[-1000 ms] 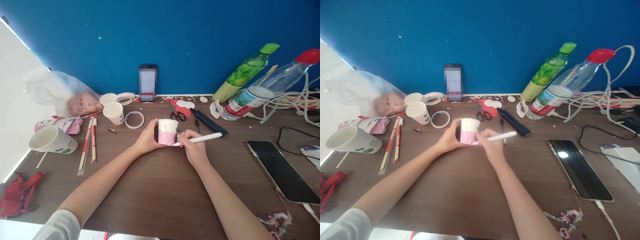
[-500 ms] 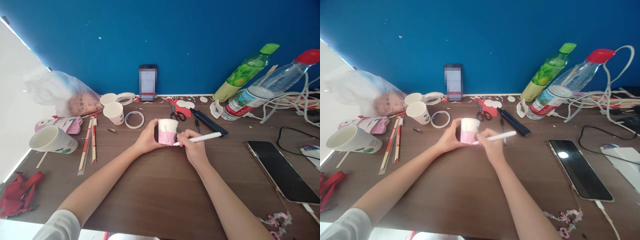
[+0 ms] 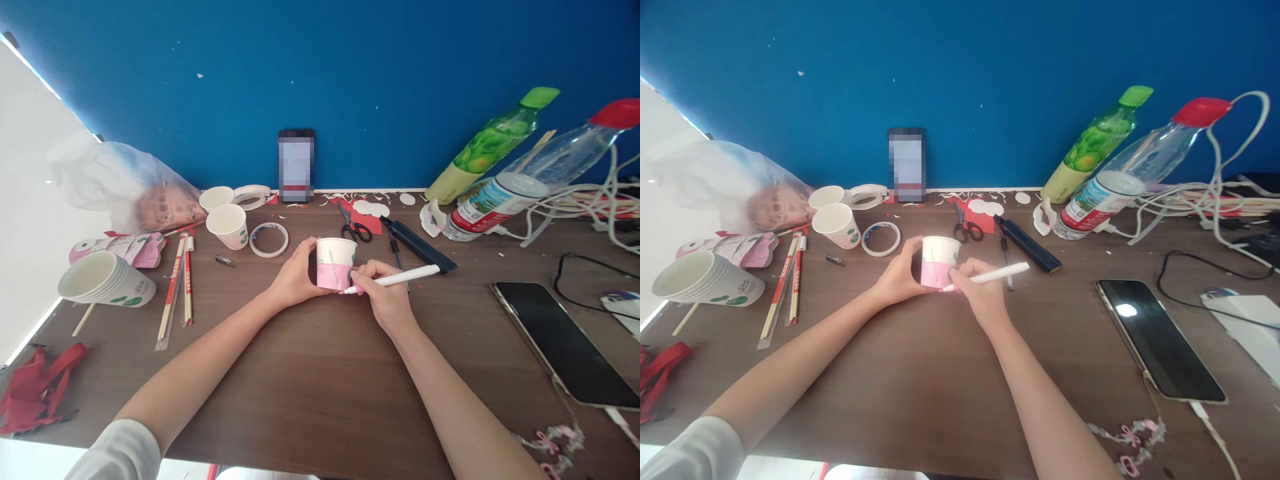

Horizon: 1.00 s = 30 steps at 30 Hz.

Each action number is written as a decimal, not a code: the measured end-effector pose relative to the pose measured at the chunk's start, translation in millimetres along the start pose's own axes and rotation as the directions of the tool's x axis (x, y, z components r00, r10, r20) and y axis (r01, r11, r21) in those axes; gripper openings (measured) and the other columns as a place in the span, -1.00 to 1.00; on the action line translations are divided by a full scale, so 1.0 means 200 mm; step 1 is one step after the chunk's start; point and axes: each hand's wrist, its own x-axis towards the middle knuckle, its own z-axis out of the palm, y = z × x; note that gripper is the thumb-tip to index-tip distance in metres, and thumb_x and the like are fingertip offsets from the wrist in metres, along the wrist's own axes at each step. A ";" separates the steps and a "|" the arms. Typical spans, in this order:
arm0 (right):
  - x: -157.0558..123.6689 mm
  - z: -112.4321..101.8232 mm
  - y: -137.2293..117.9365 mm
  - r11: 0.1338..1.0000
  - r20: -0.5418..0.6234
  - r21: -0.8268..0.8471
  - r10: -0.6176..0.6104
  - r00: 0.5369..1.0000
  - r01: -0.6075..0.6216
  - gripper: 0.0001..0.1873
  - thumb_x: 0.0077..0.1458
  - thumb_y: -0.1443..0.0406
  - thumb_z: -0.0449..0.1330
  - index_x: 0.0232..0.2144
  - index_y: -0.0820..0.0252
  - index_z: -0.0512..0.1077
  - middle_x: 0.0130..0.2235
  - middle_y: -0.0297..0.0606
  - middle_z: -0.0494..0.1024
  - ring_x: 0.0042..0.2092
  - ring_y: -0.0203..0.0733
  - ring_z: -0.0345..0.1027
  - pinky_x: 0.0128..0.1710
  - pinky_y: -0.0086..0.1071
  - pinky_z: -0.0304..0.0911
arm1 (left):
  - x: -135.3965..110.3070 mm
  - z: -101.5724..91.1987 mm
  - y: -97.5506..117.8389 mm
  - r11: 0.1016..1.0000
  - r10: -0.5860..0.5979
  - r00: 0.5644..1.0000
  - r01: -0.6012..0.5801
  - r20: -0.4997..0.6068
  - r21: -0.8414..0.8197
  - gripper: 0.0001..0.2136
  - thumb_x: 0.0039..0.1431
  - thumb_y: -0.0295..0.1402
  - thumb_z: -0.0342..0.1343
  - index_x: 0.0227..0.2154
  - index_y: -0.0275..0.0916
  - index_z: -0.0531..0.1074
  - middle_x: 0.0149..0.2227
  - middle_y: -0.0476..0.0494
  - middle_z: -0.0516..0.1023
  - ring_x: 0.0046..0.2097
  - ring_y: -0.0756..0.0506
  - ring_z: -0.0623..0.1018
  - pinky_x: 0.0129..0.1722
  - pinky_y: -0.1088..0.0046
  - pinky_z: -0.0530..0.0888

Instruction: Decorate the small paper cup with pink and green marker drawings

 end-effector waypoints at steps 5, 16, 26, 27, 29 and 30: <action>0.00 0.01 -0.01 0.999 -0.075 0.025 -0.025 0.997 0.027 -0.65 -0.02 0.31 0.29 -0.71 0.15 0.26 -0.65 -0.46 0.32 -0.53 -0.34 0.19 -0.41 -0.36 0.12 | 0.00 0.00 0.00 1.000 -0.009 1.000 0.009 0.012 0.000 -0.08 -0.29 -0.22 0.45 0.14 -0.21 0.07 0.23 -0.38 0.26 0.27 -0.37 0.28 0.20 0.07 0.31; 0.00 0.00 -0.02 0.998 -0.127 -0.029 -0.051 0.991 0.048 -0.65 -0.03 0.25 0.32 -0.70 0.14 0.28 -0.63 -0.45 0.34 -0.51 -0.32 0.22 -0.36 -0.34 0.20 | 0.00 -0.01 0.02 0.999 -0.040 0.999 0.040 0.023 -0.007 -0.07 -0.29 -0.21 0.44 0.15 -0.24 0.04 0.24 -0.42 0.25 0.28 -0.37 0.27 0.21 0.08 0.30; -0.01 0.01 -0.04 0.992 -0.016 -0.109 -0.063 0.998 0.060 -0.62 -0.04 0.22 0.32 -0.74 0.13 0.26 -0.67 -0.44 0.34 -0.54 -0.32 0.20 -0.30 -0.28 0.27 | 0.00 0.00 0.01 1.000 -0.021 1.000 0.021 0.013 0.005 -0.08 -0.29 -0.24 0.45 0.14 -0.21 0.06 0.24 -0.38 0.26 0.28 -0.36 0.27 0.21 0.06 0.29; -0.01 0.01 -0.04 0.993 -0.043 -0.101 -0.071 0.997 0.067 -0.62 -0.04 0.21 0.31 -0.73 0.13 0.26 -0.66 -0.44 0.34 -0.54 -0.32 0.20 -0.33 -0.30 0.25 | 0.00 0.00 0.01 1.000 -0.024 1.000 0.024 0.016 0.004 -0.08 -0.29 -0.23 0.45 0.15 -0.22 0.06 0.24 -0.38 0.26 0.28 -0.37 0.27 0.21 0.06 0.30; -0.01 0.01 -0.03 0.993 -0.106 -0.090 -0.084 0.991 0.075 -0.62 -0.04 0.21 0.31 -0.72 0.14 0.25 -0.65 -0.44 0.33 -0.54 -0.32 0.20 -0.38 -0.33 0.21 | 0.00 0.00 0.01 0.999 -0.035 0.999 0.034 0.020 0.005 -0.06 -0.29 -0.20 0.45 0.15 -0.22 0.05 0.24 -0.39 0.25 0.28 -0.37 0.27 0.20 0.06 0.30; -0.01 0.01 -0.03 0.993 -0.120 -0.090 -0.084 0.989 0.074 -0.63 -0.04 0.22 0.31 -0.72 0.14 0.26 -0.65 -0.44 0.33 -0.54 -0.33 0.20 -0.39 -0.34 0.20 | 0.00 -0.01 0.01 0.999 -0.039 0.999 0.039 0.020 0.006 -0.06 -0.29 -0.19 0.45 0.16 -0.22 0.05 0.24 -0.39 0.25 0.28 -0.37 0.28 0.20 0.06 0.31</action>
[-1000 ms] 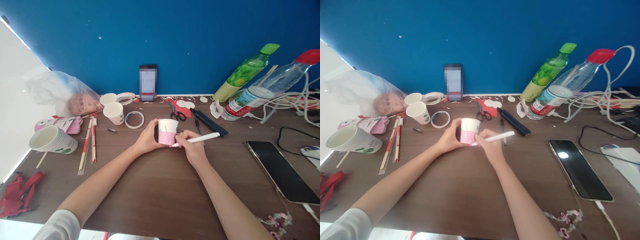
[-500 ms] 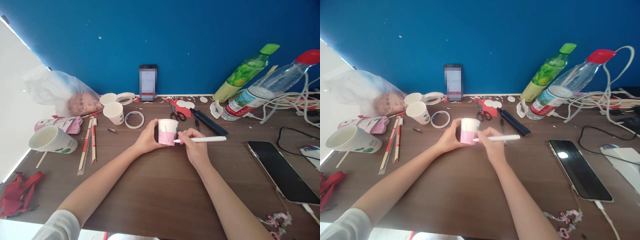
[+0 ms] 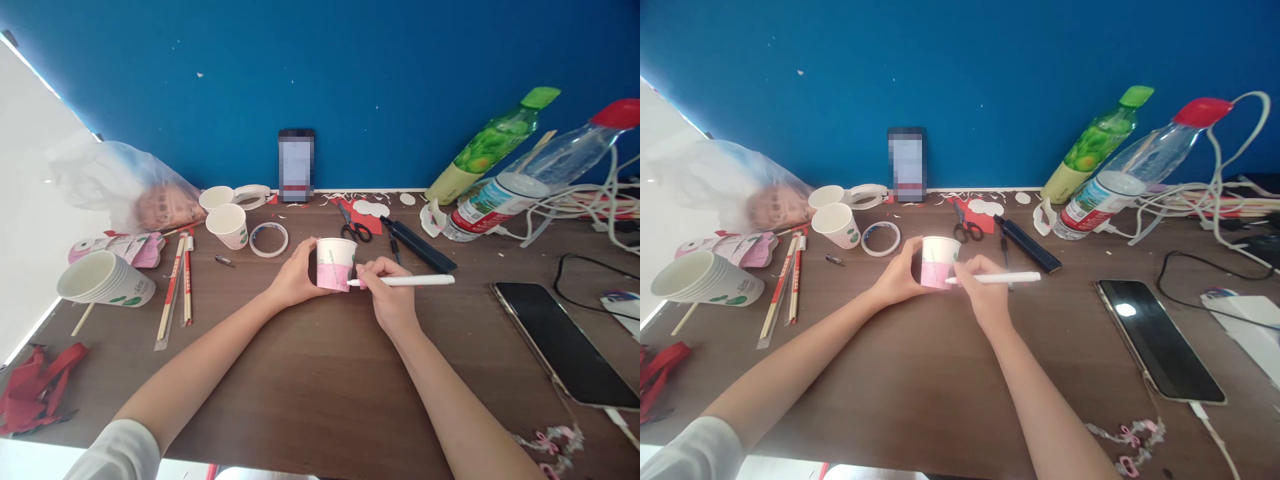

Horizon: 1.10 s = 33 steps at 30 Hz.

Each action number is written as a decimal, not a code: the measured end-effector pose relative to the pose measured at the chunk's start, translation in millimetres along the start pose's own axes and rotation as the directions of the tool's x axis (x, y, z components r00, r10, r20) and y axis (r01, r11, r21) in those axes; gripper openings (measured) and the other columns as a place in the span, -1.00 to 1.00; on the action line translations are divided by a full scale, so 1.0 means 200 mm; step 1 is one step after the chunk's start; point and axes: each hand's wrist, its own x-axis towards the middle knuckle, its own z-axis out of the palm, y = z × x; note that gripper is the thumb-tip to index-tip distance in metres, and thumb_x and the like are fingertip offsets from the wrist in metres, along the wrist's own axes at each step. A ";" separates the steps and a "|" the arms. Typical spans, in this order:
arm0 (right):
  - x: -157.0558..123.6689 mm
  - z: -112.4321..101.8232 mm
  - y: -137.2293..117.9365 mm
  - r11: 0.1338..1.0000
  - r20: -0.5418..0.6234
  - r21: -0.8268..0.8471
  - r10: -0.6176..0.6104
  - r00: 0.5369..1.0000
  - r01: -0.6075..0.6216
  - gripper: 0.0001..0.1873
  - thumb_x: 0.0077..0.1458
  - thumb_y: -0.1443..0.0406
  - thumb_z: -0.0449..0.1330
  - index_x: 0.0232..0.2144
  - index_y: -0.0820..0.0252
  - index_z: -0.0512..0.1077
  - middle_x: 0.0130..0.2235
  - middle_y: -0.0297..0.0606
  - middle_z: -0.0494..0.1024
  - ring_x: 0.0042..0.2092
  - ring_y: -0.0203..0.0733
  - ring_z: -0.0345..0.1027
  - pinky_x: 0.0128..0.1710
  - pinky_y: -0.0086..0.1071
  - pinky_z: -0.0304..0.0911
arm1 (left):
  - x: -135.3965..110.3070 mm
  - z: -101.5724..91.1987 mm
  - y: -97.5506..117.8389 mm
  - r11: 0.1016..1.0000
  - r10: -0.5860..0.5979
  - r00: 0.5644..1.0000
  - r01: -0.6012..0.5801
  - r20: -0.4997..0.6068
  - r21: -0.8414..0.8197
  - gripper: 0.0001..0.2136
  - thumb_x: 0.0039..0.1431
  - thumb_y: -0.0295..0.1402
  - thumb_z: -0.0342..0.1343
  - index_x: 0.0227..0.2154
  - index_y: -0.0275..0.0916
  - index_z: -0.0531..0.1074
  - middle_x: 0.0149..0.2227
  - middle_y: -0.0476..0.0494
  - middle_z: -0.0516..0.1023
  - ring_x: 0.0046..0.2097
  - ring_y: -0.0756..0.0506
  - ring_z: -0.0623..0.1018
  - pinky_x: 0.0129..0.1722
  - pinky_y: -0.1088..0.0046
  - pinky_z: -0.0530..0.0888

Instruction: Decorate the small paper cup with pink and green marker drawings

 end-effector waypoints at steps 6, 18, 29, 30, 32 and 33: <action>0.00 0.00 0.00 1.000 0.096 -0.015 -0.005 0.995 0.007 -0.64 -0.03 0.26 0.30 -0.74 0.14 0.28 -0.67 -0.44 0.34 -0.53 -0.32 0.22 -0.31 -0.31 0.24 | 0.00 0.00 0.01 1.000 0.007 1.000 -0.007 0.002 0.007 -0.07 -0.29 -0.21 0.45 0.15 -0.24 0.06 0.23 -0.40 0.26 0.28 -0.38 0.27 0.20 0.06 0.31; 0.00 0.00 -0.01 1.000 0.048 -0.019 -0.006 0.999 0.007 -0.67 -0.02 0.29 0.29 -0.72 0.14 0.32 -0.65 -0.43 0.38 -0.52 -0.31 0.23 -0.34 -0.32 0.22 | 0.00 0.00 -0.01 1.000 0.024 1.000 -0.024 -0.008 -0.006 -0.08 -0.29 -0.19 0.45 0.15 -0.19 0.08 0.21 -0.35 0.28 0.26 -0.37 0.29 0.18 0.06 0.32; -0.01 0.00 -0.02 0.998 0.097 -0.031 0.049 0.994 -0.046 -0.65 -0.06 0.32 0.28 -0.76 0.14 0.27 -0.69 -0.44 0.33 -0.56 -0.33 0.18 -0.37 -0.32 0.20 | 0.00 0.00 0.00 1.000 0.022 1.000 -0.022 -0.003 -0.005 -0.07 -0.30 -0.20 0.45 0.15 -0.23 0.07 0.22 -0.40 0.27 0.27 -0.38 0.28 0.19 0.04 0.31; -0.01 0.00 -0.02 0.998 0.110 -0.024 0.056 0.992 -0.054 -0.64 -0.06 0.32 0.28 -0.77 0.14 0.26 -0.70 -0.44 0.32 -0.56 -0.33 0.18 -0.39 -0.32 0.19 | 0.00 0.00 0.00 1.000 0.021 1.000 -0.021 -0.007 -0.003 -0.06 -0.30 -0.21 0.45 0.15 -0.22 0.07 0.23 -0.39 0.26 0.27 -0.37 0.28 0.20 0.04 0.30; -0.01 0.00 -0.01 0.999 0.086 -0.004 0.049 0.995 -0.049 -0.64 -0.06 0.30 0.28 -0.76 0.14 0.25 -0.69 -0.44 0.32 -0.56 -0.33 0.18 -0.41 -0.33 0.18 | 0.00 0.00 -0.01 1.000 0.017 1.000 -0.017 -0.007 -0.001 -0.06 -0.30 -0.22 0.45 0.16 -0.21 0.07 0.23 -0.37 0.26 0.27 -0.37 0.28 0.19 0.06 0.31; -0.01 0.00 -0.01 0.999 0.058 0.004 0.041 0.997 -0.041 -0.64 -0.06 0.29 0.28 -0.76 0.14 0.25 -0.69 -0.44 0.31 -0.56 -0.33 0.17 -0.42 -0.34 0.17 | 0.00 0.00 -0.01 1.000 0.016 1.000 -0.016 -0.006 0.000 -0.07 -0.30 -0.20 0.45 0.15 -0.20 0.07 0.23 -0.36 0.27 0.27 -0.37 0.28 0.18 0.07 0.32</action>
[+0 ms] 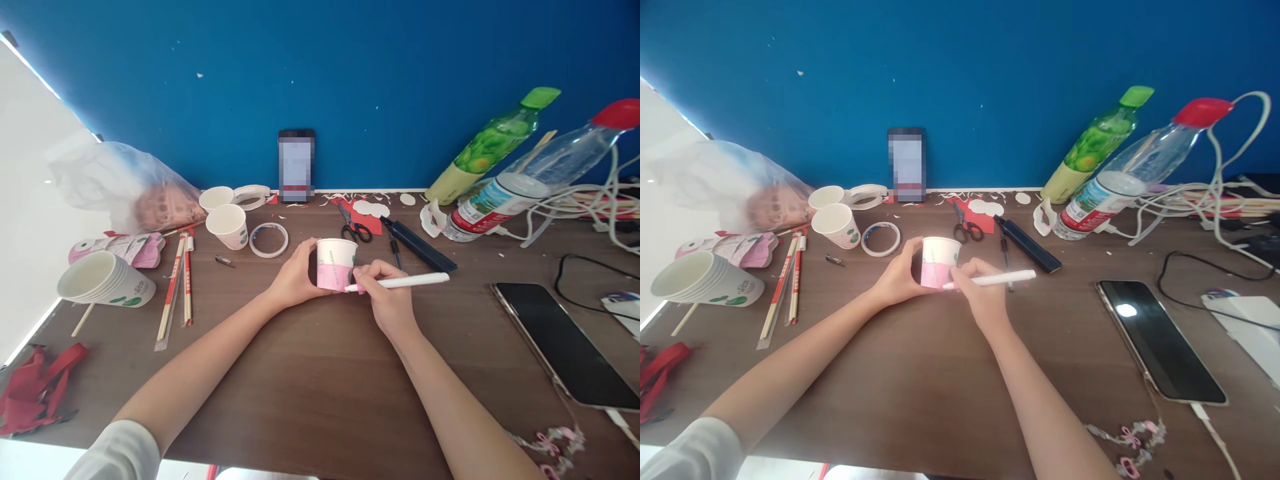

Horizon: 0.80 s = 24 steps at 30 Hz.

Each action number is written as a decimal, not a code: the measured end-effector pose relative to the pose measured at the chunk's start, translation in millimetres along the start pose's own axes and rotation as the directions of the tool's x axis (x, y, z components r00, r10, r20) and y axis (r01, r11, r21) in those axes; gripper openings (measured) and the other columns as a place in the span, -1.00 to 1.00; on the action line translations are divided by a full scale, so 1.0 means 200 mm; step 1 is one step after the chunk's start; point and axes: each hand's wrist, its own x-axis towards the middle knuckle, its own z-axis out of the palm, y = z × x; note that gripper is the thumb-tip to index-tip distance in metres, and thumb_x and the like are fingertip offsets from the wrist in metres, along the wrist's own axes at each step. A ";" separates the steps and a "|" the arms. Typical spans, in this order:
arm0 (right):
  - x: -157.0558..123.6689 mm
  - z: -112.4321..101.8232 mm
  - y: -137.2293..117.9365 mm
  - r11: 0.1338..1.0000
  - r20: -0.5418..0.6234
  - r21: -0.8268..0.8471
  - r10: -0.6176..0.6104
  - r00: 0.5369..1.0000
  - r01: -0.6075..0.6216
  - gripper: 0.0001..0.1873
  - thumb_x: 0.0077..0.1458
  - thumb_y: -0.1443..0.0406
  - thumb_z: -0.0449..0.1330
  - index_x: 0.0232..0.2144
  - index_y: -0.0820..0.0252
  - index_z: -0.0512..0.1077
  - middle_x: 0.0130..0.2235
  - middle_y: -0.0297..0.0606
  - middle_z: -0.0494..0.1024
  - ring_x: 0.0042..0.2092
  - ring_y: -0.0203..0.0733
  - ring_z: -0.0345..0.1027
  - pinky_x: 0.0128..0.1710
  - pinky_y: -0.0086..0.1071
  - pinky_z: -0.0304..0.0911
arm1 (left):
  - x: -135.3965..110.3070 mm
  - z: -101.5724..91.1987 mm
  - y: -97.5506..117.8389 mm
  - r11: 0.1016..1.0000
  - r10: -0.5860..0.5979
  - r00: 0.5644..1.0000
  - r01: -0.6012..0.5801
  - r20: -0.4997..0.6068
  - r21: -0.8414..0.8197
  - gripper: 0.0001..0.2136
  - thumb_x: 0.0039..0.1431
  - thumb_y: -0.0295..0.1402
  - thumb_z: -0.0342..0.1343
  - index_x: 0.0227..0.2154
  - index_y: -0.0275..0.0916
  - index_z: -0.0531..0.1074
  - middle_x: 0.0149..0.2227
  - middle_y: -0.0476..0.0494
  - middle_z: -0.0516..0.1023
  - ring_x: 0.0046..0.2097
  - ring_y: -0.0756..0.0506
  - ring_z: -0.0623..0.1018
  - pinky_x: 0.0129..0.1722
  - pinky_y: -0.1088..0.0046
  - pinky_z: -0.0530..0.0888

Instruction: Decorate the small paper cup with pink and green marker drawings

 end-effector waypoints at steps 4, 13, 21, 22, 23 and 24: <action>0.00 0.00 0.01 1.000 0.026 0.007 0.022 0.999 -0.022 -0.59 -0.06 0.19 0.31 -0.75 0.14 0.22 -0.68 -0.43 0.30 -0.56 -0.32 0.18 -0.46 -0.36 0.17 | 0.00 0.00 0.00 1.000 0.002 1.000 -0.002 -0.004 0.006 -0.09 -0.29 -0.19 0.45 0.15 -0.18 0.10 0.20 -0.33 0.30 0.24 -0.37 0.31 0.15 0.07 0.35; 0.02 -0.02 -0.04 0.996 -0.112 0.088 0.036 0.993 -0.027 -0.77 0.01 0.07 0.29 -0.48 0.07 0.44 -0.67 -0.48 0.36 -0.57 -0.32 0.28 -0.29 -0.31 0.34 | 0.00 0.00 -0.01 0.994 0.109 0.990 -0.111 -0.086 -0.014 -0.15 -0.14 -0.30 0.37 0.19 -0.20 0.04 0.23 -0.34 0.22 0.27 -0.30 0.27 0.26 0.12 0.24; -0.03 0.00 -0.08 0.981 -0.008 -0.051 -0.186 0.983 0.185 -0.89 -0.05 0.37 0.31 -0.50 0.11 0.43 -0.31 -0.23 0.61 -0.18 -0.12 0.54 -0.11 -0.21 0.41 | -0.02 0.02 -0.03 0.977 0.213 0.962 -0.205 -0.169 0.064 -0.19 -0.14 -0.40 0.33 0.20 -0.12 0.08 0.08 -0.26 0.16 0.19 -0.26 0.28 0.20 0.13 0.31; -0.03 0.01 -0.09 0.976 0.006 -0.075 -0.205 0.979 0.205 -0.88 -0.05 0.39 0.30 -0.51 0.11 0.42 -0.30 -0.23 0.61 -0.17 -0.11 0.54 -0.11 -0.21 0.41 | -0.02 0.02 -0.03 0.976 0.214 0.961 -0.206 -0.175 0.063 -0.19 -0.14 -0.40 0.32 0.20 -0.12 0.08 0.06 -0.25 0.15 0.19 -0.26 0.28 0.20 0.13 0.32; -0.04 0.02 -0.09 0.970 0.005 -0.099 -0.223 0.975 0.222 -0.88 -0.04 0.39 0.29 -0.51 0.12 0.41 -0.30 -0.22 0.61 -0.17 -0.11 0.54 -0.12 -0.20 0.42 | -0.02 0.03 -0.03 0.975 0.219 0.959 -0.212 -0.178 0.061 -0.19 -0.14 -0.40 0.32 0.20 -0.12 0.08 0.05 -0.25 0.15 0.18 -0.27 0.27 0.20 0.13 0.32; -0.04 0.02 -0.09 0.965 0.006 -0.122 -0.232 0.973 0.232 -0.87 -0.04 0.39 0.29 -0.51 0.12 0.41 -0.30 -0.21 0.61 -0.17 -0.10 0.55 -0.13 -0.19 0.43 | -0.02 0.03 -0.03 0.974 0.228 0.957 -0.220 -0.178 0.060 -0.20 -0.14 -0.41 0.32 0.20 -0.12 0.08 0.05 -0.24 0.14 0.19 -0.27 0.26 0.20 0.13 0.32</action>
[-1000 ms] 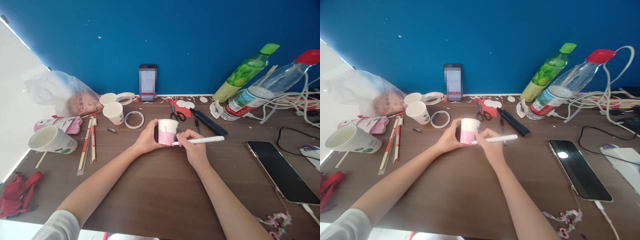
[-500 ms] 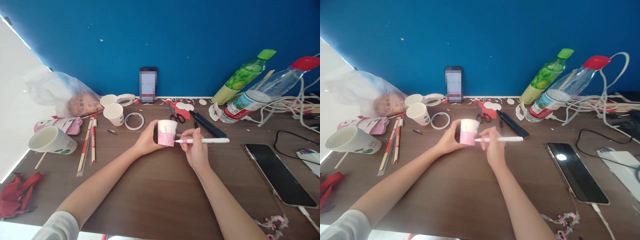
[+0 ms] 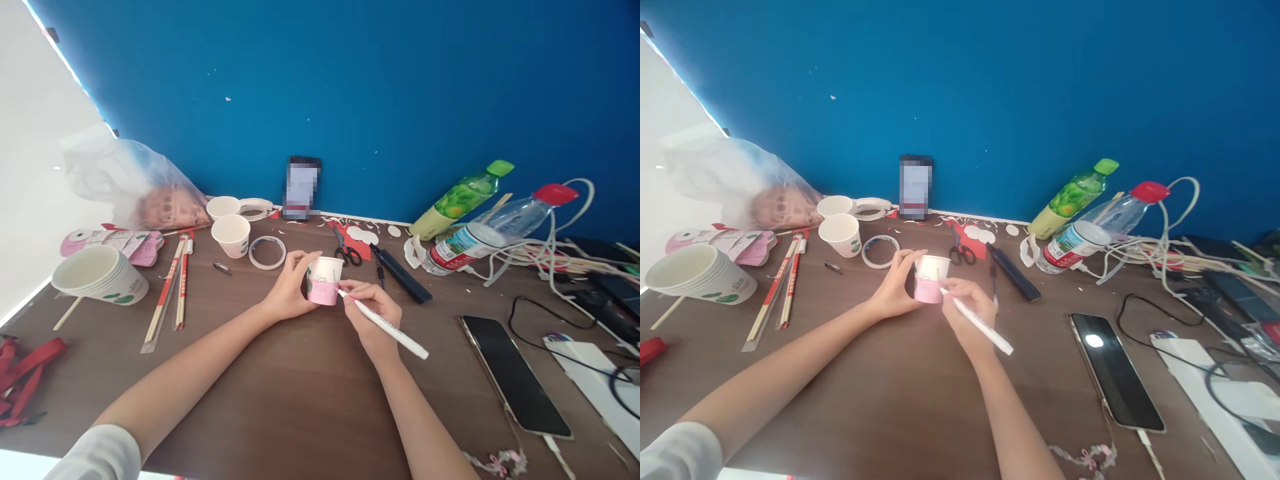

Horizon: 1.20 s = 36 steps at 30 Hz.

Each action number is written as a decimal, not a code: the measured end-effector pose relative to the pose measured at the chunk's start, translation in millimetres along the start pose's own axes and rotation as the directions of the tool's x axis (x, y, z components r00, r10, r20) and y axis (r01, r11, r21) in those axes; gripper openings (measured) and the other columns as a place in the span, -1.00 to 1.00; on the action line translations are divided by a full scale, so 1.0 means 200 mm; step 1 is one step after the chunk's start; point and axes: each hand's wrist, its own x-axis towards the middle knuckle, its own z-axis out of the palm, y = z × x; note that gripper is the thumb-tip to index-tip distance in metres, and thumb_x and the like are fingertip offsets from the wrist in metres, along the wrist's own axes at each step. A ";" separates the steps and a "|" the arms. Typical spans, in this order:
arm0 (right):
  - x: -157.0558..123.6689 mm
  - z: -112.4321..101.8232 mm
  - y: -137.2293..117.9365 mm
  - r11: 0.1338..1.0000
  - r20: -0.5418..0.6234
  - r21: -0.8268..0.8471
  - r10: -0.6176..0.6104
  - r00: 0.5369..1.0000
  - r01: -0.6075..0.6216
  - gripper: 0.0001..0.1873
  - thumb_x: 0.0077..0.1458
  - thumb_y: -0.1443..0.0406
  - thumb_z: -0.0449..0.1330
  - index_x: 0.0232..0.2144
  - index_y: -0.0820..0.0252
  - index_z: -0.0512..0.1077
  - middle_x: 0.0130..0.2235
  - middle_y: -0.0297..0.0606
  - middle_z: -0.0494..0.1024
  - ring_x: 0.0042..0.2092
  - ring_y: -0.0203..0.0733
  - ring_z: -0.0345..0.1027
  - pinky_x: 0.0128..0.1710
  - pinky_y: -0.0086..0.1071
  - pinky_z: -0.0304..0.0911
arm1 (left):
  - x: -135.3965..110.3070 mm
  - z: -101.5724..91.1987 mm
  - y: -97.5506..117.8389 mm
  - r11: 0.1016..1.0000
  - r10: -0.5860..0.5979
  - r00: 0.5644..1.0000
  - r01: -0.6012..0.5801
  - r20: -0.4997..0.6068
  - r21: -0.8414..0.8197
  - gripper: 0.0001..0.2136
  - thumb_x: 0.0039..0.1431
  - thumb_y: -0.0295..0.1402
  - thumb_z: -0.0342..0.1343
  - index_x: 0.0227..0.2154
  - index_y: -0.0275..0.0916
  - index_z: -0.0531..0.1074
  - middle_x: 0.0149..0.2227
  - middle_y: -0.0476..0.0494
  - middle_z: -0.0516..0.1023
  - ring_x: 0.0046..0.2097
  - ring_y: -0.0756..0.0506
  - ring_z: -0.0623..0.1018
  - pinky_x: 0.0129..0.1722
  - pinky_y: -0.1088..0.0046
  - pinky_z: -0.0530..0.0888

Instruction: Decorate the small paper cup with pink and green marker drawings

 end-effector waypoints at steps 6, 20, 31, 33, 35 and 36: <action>0.00 0.00 0.03 0.997 -0.015 -0.058 -0.060 0.998 0.059 -0.88 -0.03 0.39 0.29 -0.50 0.13 0.40 -0.33 -0.21 0.62 -0.22 -0.10 0.56 -0.17 -0.19 0.45 | 0.00 0.01 -0.02 0.999 0.041 0.999 -0.041 0.005 0.004 -0.17 -0.16 -0.49 0.30 0.21 -0.13 0.07 0.05 -0.24 0.10 0.19 -0.27 0.24 0.18 0.14 0.33; 0.01 0.01 0.04 0.996 0.010 -0.051 -0.073 0.997 0.074 -0.87 -0.01 0.41 0.27 -0.50 0.13 0.39 -0.35 -0.24 0.61 -0.24 -0.13 0.55 -0.20 -0.23 0.46 | 0.00 0.01 -0.03 0.998 0.053 0.999 -0.053 -0.012 0.020 -0.18 -0.16 -0.50 0.30 0.21 -0.14 0.08 0.05 -0.25 0.11 0.18 -0.27 0.26 0.17 0.15 0.35; 0.01 -0.01 0.07 0.997 0.054 -0.015 -0.072 0.996 0.073 -0.83 -0.05 0.44 0.26 -0.53 0.13 0.36 -0.39 -0.27 0.57 -0.25 -0.14 0.52 -0.17 -0.19 0.44 | 0.00 0.01 -0.02 0.998 0.058 0.998 -0.058 -0.017 0.003 -0.18 -0.15 -0.46 0.31 0.21 -0.15 0.08 0.02 -0.23 0.13 0.17 -0.26 0.27 0.17 0.15 0.35; 0.01 -0.02 0.07 0.998 0.063 -0.011 -0.064 0.996 0.064 -0.83 -0.06 0.45 0.26 -0.54 0.13 0.36 -0.39 -0.27 0.57 -0.26 -0.14 0.52 -0.15 -0.18 0.44 | 0.00 0.01 -0.02 0.998 0.055 0.998 -0.055 -0.013 0.004 -0.19 -0.14 -0.46 0.30 0.21 -0.15 0.08 0.03 -0.24 0.13 0.17 -0.25 0.27 0.17 0.16 0.34; 0.01 -0.02 0.07 0.998 0.070 -0.001 -0.057 0.996 0.057 -0.82 -0.07 0.45 0.26 -0.55 0.13 0.36 -0.39 -0.27 0.57 -0.26 -0.14 0.51 -0.14 -0.16 0.44 | 0.00 0.01 -0.02 0.999 0.050 0.999 -0.050 -0.012 0.004 -0.20 -0.14 -0.45 0.30 0.21 -0.15 0.08 0.03 -0.23 0.13 0.17 -0.25 0.27 0.17 0.16 0.34; 0.01 -0.02 0.07 0.998 0.069 0.008 -0.055 0.996 0.054 -0.82 -0.07 0.44 0.27 -0.56 0.13 0.36 -0.39 -0.27 0.57 -0.26 -0.14 0.51 -0.13 -0.15 0.44 | 0.00 0.01 -0.02 0.999 0.049 0.999 -0.049 -0.014 0.003 -0.20 -0.13 -0.45 0.30 0.20 -0.15 0.08 0.02 -0.23 0.13 0.17 -0.25 0.27 0.17 0.16 0.34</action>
